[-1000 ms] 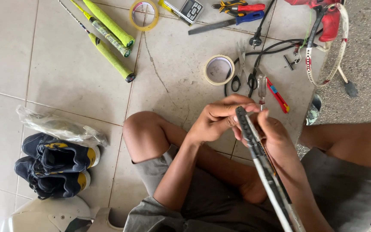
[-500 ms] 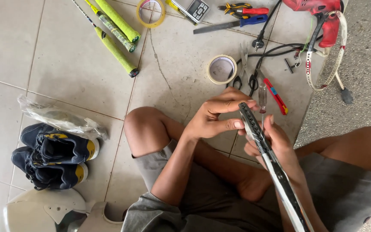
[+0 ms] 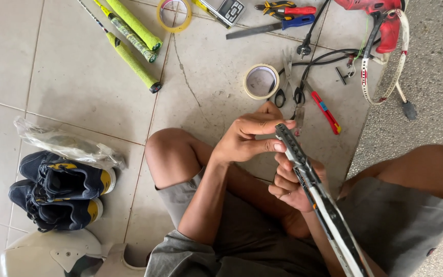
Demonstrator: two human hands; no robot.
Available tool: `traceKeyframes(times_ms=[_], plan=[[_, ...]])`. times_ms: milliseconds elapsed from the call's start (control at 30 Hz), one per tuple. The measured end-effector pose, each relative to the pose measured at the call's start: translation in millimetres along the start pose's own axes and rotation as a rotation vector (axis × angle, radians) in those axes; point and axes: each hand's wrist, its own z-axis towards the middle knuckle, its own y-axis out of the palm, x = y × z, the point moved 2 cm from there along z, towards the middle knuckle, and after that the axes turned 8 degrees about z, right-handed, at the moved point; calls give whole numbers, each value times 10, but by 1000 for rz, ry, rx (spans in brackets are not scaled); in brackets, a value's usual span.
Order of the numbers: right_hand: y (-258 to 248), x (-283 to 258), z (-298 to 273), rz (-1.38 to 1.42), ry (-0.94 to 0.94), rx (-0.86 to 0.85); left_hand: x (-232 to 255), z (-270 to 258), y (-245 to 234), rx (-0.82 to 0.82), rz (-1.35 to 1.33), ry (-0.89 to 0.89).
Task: Repairing a badminton racket by manipulating grommets on the frame using a small tool while sitting on the floor.
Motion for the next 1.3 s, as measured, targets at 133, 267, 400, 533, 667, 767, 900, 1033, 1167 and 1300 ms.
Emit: traceKeyframes(times_ms=[133, 267, 400, 533, 667, 767, 900, 1033, 1167, 1300], plan=[[-27, 7, -21, -13, 34, 3, -21, -21, -5, -12, -27, -3], [19, -13, 5, -101, -30, 111, 37, 5, 37, -11, -125, -1], [159, -40, 62, -246, -173, 252, 111, 25, 96, 15, -232, -40], [327, -42, 29, -598, -282, 442, 27, -87, 30, 35, -225, -72], [675, -39, 31, -917, -329, 690, -71, -170, -48, 1, -134, -84], [749, -22, 30, -1135, -315, 842, -103, -223, -30, -12, -110, -129], [605, -214, 3, -1483, -347, 832, -60, -170, -1, -12, -258, -153], [869, -182, 135, -1457, -305, 1029, -158, -223, 7, 18, -239, -180], [1121, -146, 306, -1572, -90, 1312, -71, -206, -4, -13, -229, -228], [1046, -187, 214, -1531, -137, 1248, -97, -213, 31, 20, -122, -192]])
